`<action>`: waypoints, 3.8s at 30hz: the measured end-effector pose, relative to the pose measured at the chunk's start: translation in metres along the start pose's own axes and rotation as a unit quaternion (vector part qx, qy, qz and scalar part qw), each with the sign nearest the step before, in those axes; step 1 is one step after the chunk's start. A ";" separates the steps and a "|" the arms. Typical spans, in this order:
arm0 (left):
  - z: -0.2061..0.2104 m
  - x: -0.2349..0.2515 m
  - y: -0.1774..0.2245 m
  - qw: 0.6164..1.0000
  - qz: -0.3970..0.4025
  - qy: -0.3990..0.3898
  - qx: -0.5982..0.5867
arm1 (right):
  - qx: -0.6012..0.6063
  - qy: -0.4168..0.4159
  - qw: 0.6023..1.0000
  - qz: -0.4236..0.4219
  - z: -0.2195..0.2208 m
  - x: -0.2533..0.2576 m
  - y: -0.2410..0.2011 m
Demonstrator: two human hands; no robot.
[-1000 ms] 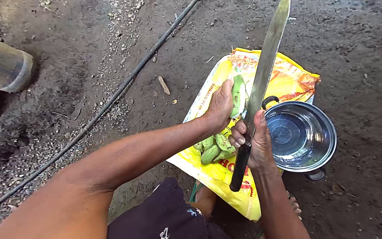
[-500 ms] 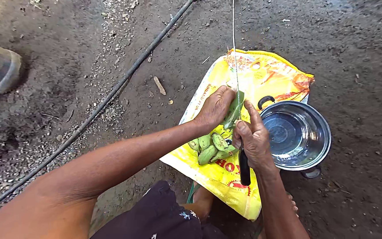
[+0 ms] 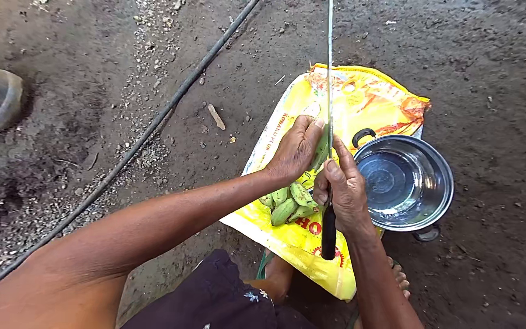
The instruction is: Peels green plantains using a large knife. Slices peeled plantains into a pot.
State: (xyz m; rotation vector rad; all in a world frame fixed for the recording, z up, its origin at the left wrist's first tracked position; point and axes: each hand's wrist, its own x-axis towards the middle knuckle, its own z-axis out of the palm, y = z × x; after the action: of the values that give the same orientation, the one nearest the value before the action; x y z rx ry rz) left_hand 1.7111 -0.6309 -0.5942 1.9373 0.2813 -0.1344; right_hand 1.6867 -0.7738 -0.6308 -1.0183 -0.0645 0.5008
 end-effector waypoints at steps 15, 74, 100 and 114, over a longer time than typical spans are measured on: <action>0.003 -0.010 -0.012 0.980 0.151 0.021 0.131 | 0.177 -0.008 0.983 0.042 0.010 -0.005 0.006; -0.033 0.009 -0.011 0.962 -0.176 -0.064 -0.197 | 0.002 -0.015 1.000 -0.010 -0.018 -0.001 0.019; -0.039 -0.003 -0.005 0.983 -0.084 -0.027 -0.159 | 0.020 -0.116 0.989 0.091 -0.023 -0.001 0.009; -0.043 -0.003 -0.013 0.995 -0.037 -0.037 -0.090 | 0.058 -0.021 0.997 0.053 0.002 -0.001 0.029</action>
State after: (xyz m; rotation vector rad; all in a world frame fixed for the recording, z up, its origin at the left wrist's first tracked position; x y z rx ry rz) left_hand 1.7031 -0.5869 -0.5896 1.7408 0.3068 -0.2218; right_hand 1.6745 -0.7604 -0.6533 -0.9001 -0.0191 0.6152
